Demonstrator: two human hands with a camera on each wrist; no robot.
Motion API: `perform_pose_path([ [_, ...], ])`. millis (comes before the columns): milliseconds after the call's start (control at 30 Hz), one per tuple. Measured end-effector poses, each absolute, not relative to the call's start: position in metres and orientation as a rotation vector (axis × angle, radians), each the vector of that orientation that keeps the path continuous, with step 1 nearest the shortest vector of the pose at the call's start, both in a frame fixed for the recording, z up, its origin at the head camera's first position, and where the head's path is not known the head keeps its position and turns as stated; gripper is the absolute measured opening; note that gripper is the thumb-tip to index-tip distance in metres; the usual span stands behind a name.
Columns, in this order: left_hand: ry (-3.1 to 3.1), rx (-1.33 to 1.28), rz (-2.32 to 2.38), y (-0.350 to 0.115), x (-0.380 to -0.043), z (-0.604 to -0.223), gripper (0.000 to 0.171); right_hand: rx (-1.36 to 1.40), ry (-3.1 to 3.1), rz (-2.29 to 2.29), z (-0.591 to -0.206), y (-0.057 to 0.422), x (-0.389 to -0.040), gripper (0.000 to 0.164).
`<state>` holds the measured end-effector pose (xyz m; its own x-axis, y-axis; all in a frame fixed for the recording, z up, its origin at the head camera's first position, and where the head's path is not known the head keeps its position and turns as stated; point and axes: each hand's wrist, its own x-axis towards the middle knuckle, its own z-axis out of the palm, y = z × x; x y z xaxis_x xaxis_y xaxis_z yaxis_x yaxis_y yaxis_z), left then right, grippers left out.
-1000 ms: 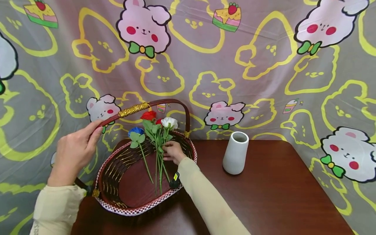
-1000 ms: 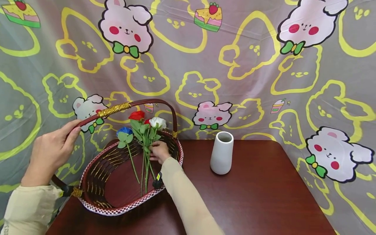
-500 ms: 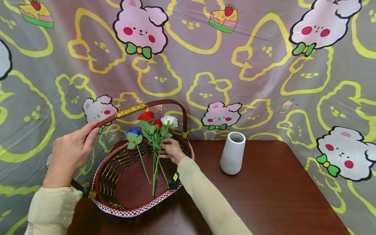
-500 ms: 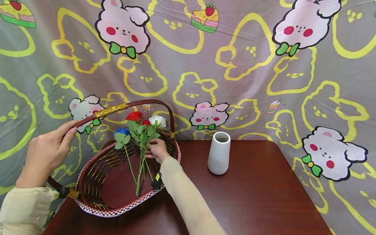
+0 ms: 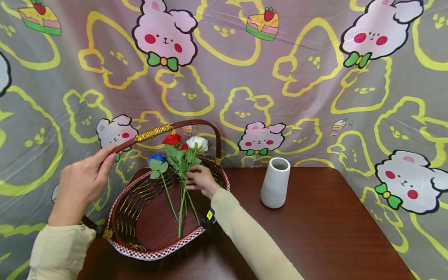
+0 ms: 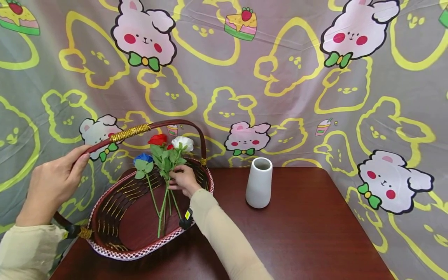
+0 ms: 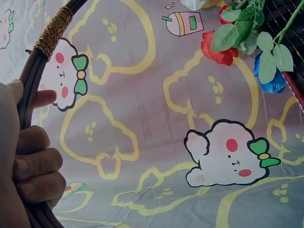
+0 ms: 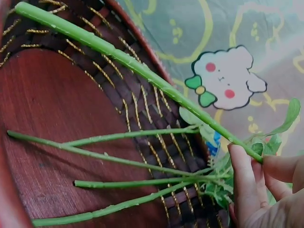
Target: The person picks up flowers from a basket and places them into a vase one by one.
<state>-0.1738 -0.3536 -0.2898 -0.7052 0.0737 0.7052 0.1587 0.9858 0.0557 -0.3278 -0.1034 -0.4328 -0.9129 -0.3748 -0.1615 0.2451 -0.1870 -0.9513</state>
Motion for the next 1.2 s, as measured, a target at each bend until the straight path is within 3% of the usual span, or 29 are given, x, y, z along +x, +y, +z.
perform_pose_path([
  [567, -2.363, -0.155, -0.141, -0.353, -0.173, -0.286, 0.03, -0.202, 1.594, -2.183, -0.415, -0.105, -0.3, 0.011],
  [1200, -2.36, -0.168, -0.148, -0.353, -0.174, -0.286, 0.029, -0.369, 1.6, -2.115, -0.407, -0.079, -0.258, 0.01],
])
